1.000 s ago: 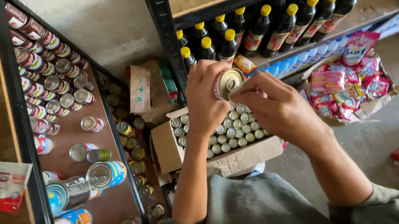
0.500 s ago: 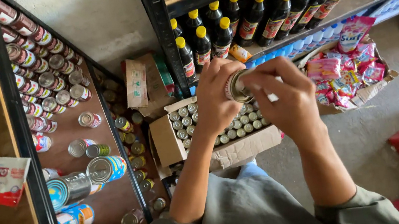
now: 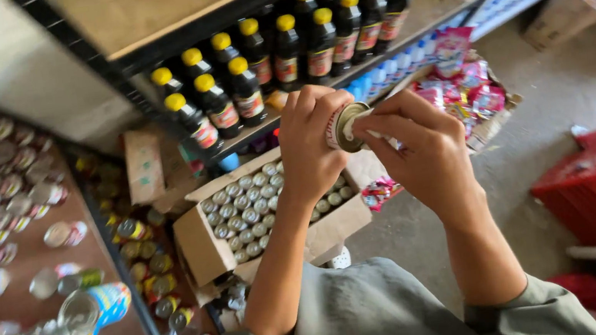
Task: Cleaning canned food items with a cloth and organizing them on retail shelves.
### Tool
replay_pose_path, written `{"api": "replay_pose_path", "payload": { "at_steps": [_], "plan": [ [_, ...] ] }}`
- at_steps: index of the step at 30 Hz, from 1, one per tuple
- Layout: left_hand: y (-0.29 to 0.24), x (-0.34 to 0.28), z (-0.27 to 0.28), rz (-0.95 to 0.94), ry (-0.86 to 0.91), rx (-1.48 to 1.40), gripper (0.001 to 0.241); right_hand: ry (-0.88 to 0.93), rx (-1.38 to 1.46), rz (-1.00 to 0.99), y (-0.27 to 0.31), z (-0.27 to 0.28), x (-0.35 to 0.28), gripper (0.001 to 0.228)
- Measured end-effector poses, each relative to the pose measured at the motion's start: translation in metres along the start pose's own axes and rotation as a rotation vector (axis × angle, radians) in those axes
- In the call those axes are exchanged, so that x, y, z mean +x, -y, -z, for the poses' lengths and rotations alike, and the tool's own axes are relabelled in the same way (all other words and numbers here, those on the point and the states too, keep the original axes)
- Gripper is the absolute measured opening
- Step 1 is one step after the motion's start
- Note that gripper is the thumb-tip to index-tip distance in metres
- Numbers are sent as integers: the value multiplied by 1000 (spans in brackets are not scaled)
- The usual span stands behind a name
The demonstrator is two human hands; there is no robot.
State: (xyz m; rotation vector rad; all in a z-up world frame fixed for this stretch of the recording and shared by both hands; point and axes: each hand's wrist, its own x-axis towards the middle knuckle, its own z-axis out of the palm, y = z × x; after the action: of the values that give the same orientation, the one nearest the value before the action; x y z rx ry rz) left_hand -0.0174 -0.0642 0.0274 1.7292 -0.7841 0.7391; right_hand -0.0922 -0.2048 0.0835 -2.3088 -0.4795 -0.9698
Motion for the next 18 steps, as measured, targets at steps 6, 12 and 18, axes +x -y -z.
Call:
{"api": "replay_pose_path", "payload": {
  "at_steps": [6,12,18],
  "plan": [
    [-36,1,-75,31,108,-303,50,-63,-121,-107,-25,56,-31,8],
    [-46,-3,-121,-41,172,-363,54,-103,-238,-197,-40,87,-62,12],
    [-45,-9,-135,-24,172,-402,56,-134,-227,-215,-40,91,-61,13]
  ]
}}
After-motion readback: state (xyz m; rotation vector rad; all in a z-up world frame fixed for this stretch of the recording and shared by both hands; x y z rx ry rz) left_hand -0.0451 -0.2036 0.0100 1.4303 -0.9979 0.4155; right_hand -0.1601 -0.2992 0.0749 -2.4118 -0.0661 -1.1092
